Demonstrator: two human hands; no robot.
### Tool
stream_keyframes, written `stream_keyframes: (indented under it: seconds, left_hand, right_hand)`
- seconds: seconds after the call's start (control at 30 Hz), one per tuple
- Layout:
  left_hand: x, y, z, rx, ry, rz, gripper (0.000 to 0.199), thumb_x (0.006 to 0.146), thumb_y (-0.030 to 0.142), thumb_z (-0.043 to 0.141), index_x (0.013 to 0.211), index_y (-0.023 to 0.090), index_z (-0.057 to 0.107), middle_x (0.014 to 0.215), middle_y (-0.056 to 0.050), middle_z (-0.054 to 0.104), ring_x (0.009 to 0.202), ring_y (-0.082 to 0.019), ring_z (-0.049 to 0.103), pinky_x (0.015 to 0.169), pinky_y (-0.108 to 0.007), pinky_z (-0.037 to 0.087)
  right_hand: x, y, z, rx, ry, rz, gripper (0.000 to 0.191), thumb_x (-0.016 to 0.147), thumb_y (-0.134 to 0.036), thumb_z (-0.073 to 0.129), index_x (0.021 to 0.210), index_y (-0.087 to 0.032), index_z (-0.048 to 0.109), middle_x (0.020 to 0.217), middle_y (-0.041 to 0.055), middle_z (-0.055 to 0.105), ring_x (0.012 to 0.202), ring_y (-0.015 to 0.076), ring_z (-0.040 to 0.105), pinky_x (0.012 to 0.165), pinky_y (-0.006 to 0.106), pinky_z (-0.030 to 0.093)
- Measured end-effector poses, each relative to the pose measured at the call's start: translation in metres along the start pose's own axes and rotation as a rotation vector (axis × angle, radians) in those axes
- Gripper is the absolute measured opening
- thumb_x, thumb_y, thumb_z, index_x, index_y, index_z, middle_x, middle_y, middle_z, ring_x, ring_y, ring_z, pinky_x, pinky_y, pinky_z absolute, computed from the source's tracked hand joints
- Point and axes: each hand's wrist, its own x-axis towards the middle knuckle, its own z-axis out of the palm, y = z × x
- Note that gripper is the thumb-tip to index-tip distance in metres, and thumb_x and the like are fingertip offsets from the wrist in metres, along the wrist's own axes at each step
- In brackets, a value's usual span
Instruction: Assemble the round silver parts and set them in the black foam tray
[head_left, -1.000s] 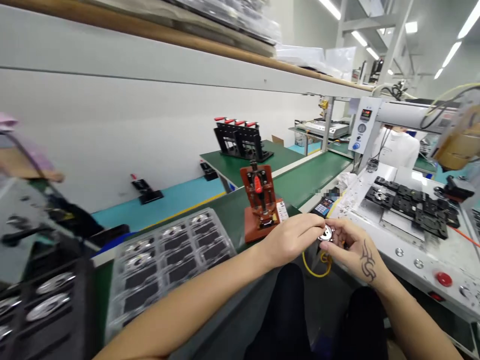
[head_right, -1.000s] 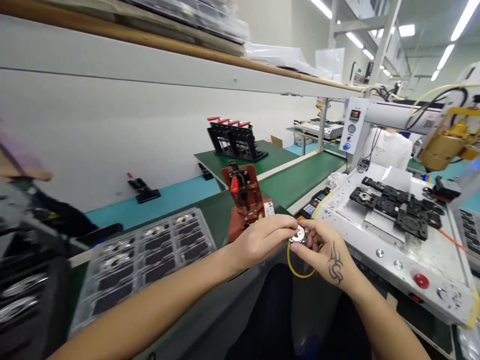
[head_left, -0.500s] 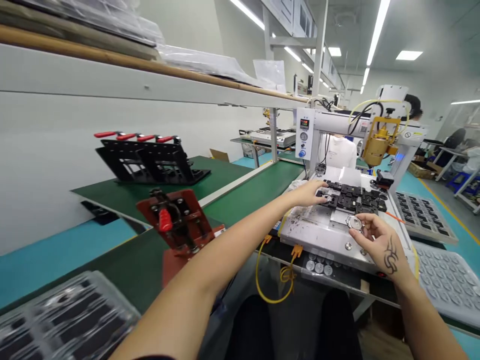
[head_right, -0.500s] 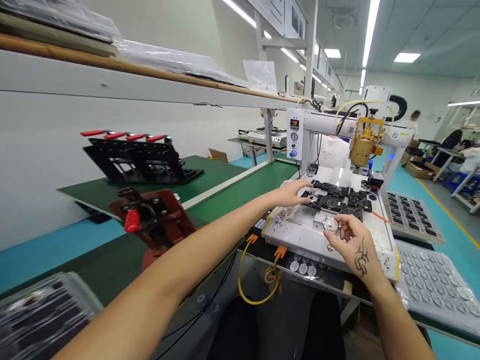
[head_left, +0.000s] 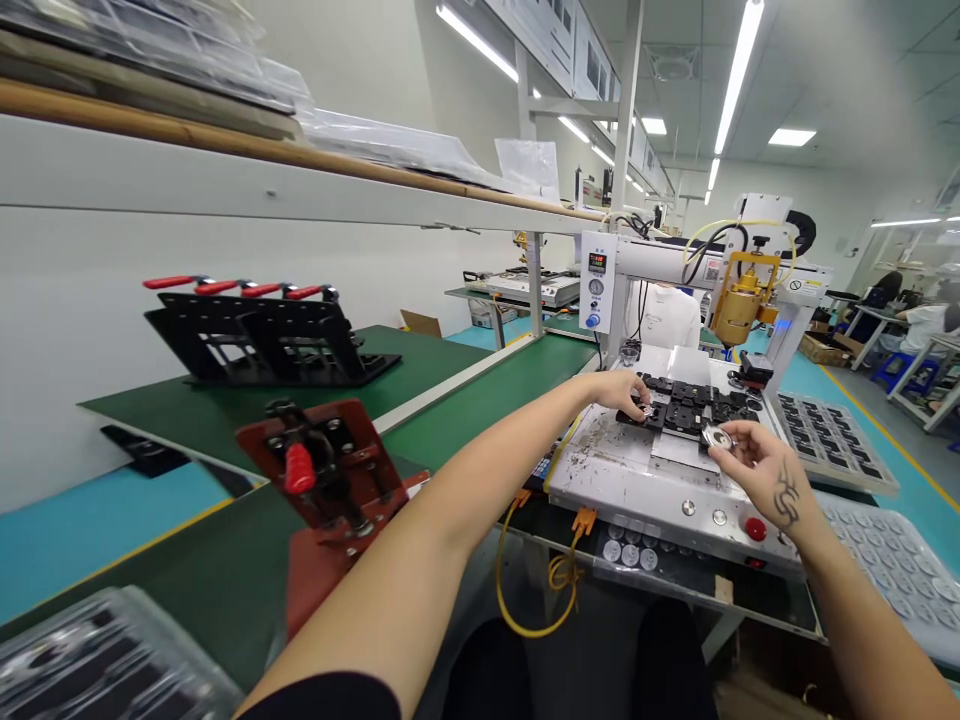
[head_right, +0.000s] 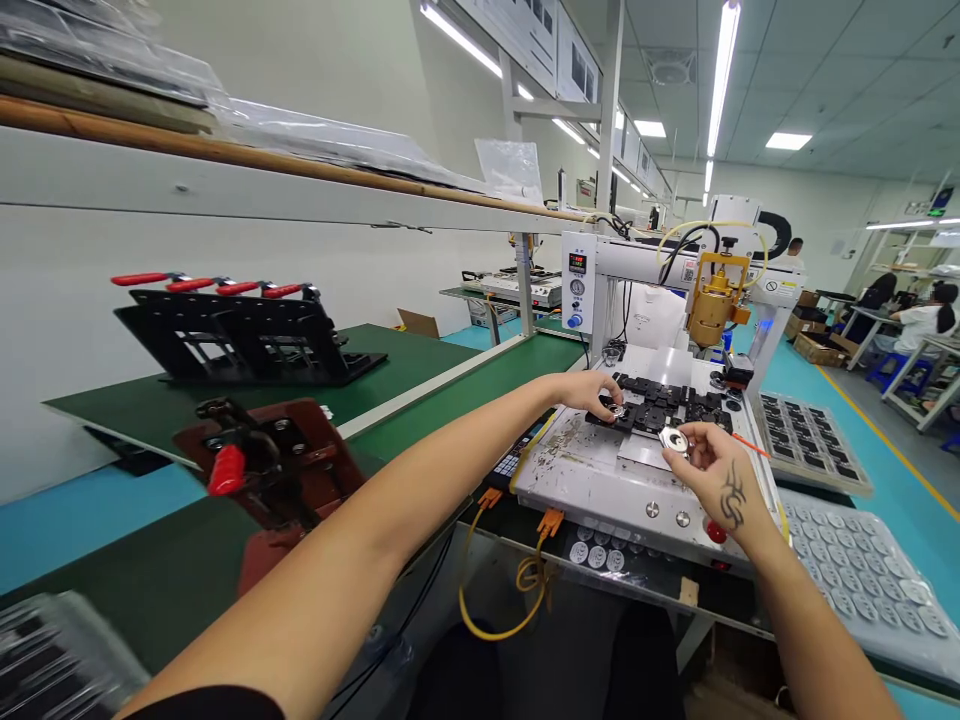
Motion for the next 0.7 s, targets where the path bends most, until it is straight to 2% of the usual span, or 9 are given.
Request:
stream_keyframes:
  seconds: [0.07, 0.13, 0.27, 0.37, 0.53, 0.7]
  left_hand:
    - [0.000, 0.002, 0.000, -0.033, 0.024, 0.005, 0.038, 0.058, 0.038, 0.094, 0.090, 0.022, 0.083, 0.093, -0.001, 0.082, 0.094, -0.025, 0.074, 0.087, -0.030, 0.054]
    - [-0.004, 0.006, -0.001, -0.092, 0.081, 0.020, 0.036, 0.061, 0.036, 0.093, 0.090, 0.019, 0.081, 0.094, -0.004, 0.081, 0.095, -0.026, 0.073, 0.089, -0.032, 0.055]
    - [-0.026, 0.014, -0.007, -0.286, 0.289, 0.075, 0.040, 0.085, 0.036, 0.080, 0.116, 0.012, 0.073, 0.116, -0.014, 0.078, 0.107, -0.025, 0.072, 0.095, -0.037, 0.056]
    - [-0.053, 0.022, -0.012, -0.406, 0.403, 0.095, 0.045, 0.093, 0.037, 0.073, 0.127, 0.010, 0.064, 0.118, -0.018, 0.075, 0.105, -0.023, 0.072, 0.093, -0.039, 0.059]
    - [-0.107, 0.036, -0.011, -0.666, 0.470, 0.108, 0.046, 0.083, 0.040, 0.085, 0.116, 0.016, 0.062, 0.110, -0.014, 0.077, 0.098, -0.023, 0.075, 0.087, -0.039, 0.063]
    - [-0.158, 0.043, 0.003, -0.720, 0.530, 0.106, 0.044, 0.080, 0.037, 0.088, 0.112, 0.019, 0.063, 0.114, -0.012, 0.078, 0.105, -0.023, 0.076, 0.098, -0.041, 0.062]
  right_hand:
    - [0.022, 0.003, 0.014, -0.048, -0.017, -0.019, 0.050, 0.088, -0.063, 0.073, 0.108, -0.018, 0.071, 0.075, 0.0009, 0.060, 0.067, 0.0191, 0.054, 0.063, 0.033, 0.046]
    - [0.045, 0.006, 0.029, -0.107, -0.052, -0.054, 0.049, 0.088, -0.062, 0.070, 0.106, -0.017, 0.070, 0.081, 0.0035, 0.062, 0.070, 0.0198, 0.055, 0.065, 0.033, 0.046]
    - [0.088, 0.010, 0.053, -0.182, -0.199, -0.129, 0.039, 0.082, -0.051, 0.077, 0.101, -0.018, 0.071, 0.091, 0.0059, 0.069, 0.081, 0.0218, 0.060, 0.074, 0.033, 0.049]
    - [0.115, 0.010, 0.070, -0.230, -0.329, -0.143, 0.033, 0.078, -0.046, 0.083, 0.094, -0.018, 0.075, 0.090, 0.0048, 0.071, 0.082, 0.0220, 0.063, 0.076, 0.032, 0.049]
    - [0.144, 0.013, 0.090, -0.307, -0.471, -0.128, 0.033, 0.077, -0.045, 0.087, 0.094, -0.017, 0.081, 0.090, 0.0063, 0.075, 0.082, 0.0237, 0.067, 0.074, 0.032, 0.050]
    - [0.147, 0.015, 0.095, -0.350, -0.536, -0.159, 0.031, 0.082, -0.045, 0.087, 0.098, -0.019, 0.086, 0.093, 0.0074, 0.079, 0.087, 0.0260, 0.071, 0.078, 0.033, 0.053]
